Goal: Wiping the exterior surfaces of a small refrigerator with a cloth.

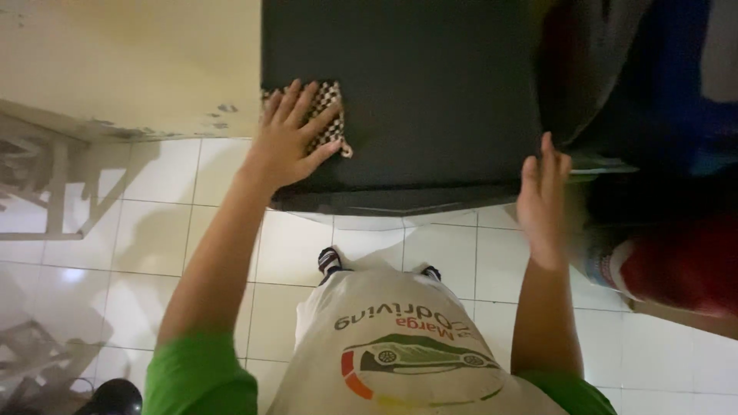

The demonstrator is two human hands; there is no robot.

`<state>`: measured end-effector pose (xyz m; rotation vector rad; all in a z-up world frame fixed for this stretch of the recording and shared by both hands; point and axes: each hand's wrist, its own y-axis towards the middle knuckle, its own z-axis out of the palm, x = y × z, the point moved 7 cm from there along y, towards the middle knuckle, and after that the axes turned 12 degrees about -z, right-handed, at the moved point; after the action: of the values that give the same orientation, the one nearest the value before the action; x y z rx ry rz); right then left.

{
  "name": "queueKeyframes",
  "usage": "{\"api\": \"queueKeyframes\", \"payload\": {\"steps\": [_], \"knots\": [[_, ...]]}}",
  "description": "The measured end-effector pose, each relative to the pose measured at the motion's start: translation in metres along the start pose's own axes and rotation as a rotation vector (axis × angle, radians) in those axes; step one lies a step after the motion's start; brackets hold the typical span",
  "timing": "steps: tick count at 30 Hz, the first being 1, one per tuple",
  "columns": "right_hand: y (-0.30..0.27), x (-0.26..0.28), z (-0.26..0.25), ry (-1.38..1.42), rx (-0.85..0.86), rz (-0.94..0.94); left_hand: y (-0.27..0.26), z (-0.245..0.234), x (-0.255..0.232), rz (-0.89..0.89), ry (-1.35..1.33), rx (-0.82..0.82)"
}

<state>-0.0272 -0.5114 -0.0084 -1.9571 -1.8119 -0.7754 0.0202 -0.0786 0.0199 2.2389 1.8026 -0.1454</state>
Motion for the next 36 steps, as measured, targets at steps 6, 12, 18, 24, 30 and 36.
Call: {"api": "queueKeyframes", "payload": {"steps": [6, 12, 18, 24, 30, 36], "knots": [[-0.003, 0.005, 0.000, -0.036, -0.043, -0.096, -0.049, -0.037, 0.012, -0.015, -0.066, 0.026], [-0.006, -0.018, 0.008, -0.030, -0.039, -0.043, -0.054, -0.002, -0.053, 0.090, -0.023, 0.069], [-0.014, -0.024, -0.002, 0.579, -0.022, -0.235, -0.029, 0.033, -0.208, 0.207, -0.049, 0.064], [-0.013, -0.054, -0.009, 1.133, 0.097, -0.100, 0.016, 0.097, -0.355, 0.277, 0.138, 0.019], [-0.011, -0.061, -0.039, 1.070, 0.046, -0.144, 0.028, 0.132, -0.382, 0.174, 0.224, -0.062], [-0.011, -0.016, -0.054, 0.409, -0.004, -0.262, 0.001, 0.069, -0.291, -0.105, -0.123, 0.105]]}}
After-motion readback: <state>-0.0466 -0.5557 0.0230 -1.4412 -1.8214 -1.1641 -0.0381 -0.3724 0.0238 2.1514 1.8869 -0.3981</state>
